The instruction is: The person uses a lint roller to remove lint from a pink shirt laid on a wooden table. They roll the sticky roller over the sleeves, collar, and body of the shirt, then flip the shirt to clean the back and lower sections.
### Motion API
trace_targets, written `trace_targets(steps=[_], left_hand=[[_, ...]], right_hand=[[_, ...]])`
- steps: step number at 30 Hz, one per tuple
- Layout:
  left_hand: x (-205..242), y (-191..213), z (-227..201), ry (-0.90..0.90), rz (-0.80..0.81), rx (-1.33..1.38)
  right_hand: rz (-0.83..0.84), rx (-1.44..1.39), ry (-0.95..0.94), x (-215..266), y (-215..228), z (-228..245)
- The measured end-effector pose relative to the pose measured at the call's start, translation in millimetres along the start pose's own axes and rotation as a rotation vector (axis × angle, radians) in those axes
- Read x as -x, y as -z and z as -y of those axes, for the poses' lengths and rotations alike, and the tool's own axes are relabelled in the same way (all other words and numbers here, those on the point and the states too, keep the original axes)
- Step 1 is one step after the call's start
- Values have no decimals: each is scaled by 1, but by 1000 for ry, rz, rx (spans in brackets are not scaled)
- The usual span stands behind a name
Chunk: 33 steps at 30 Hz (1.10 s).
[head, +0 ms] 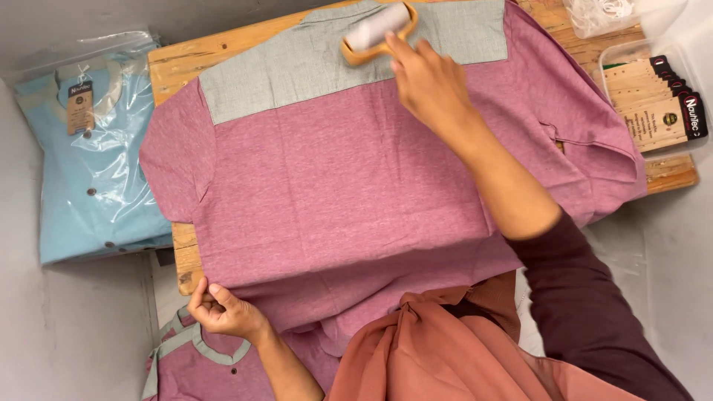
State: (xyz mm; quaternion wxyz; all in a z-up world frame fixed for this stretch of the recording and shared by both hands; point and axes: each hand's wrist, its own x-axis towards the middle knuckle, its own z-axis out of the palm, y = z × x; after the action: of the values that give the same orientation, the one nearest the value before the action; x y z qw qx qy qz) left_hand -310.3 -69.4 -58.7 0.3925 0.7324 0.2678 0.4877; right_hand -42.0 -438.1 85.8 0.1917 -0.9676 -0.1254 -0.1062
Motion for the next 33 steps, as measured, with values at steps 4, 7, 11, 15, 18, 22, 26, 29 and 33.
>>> trace_targets(steps=[4,7,11,15,18,22,26,29,33], left_hand=[[0,-2,2,17,0,46],[0,-1,1,9,-5,2],[0,-4,-1,-20,-4,12],[-1,-6,6,-37,-38,68],[-3,-2,1,-24,-26,33],[-3,-1,-8,19,1,-3],[-5,0,-7,8,17,1],[-4,-1,-3,-7,8,10],[-4,1,1,9,22,41]], right_hand=[[64,-11,32,102,62,-7],[160,144,2,184,118,-13],[530,396,-442,230,176,-2],[273,407,-307,197,142,-15],[2,265,-114,126,89,-38],[-122,200,-89,16,27,-80],[-129,104,-117,4,25,-76],[-35,22,-152,55,49,-63],[51,7,-220,157,97,-52]])
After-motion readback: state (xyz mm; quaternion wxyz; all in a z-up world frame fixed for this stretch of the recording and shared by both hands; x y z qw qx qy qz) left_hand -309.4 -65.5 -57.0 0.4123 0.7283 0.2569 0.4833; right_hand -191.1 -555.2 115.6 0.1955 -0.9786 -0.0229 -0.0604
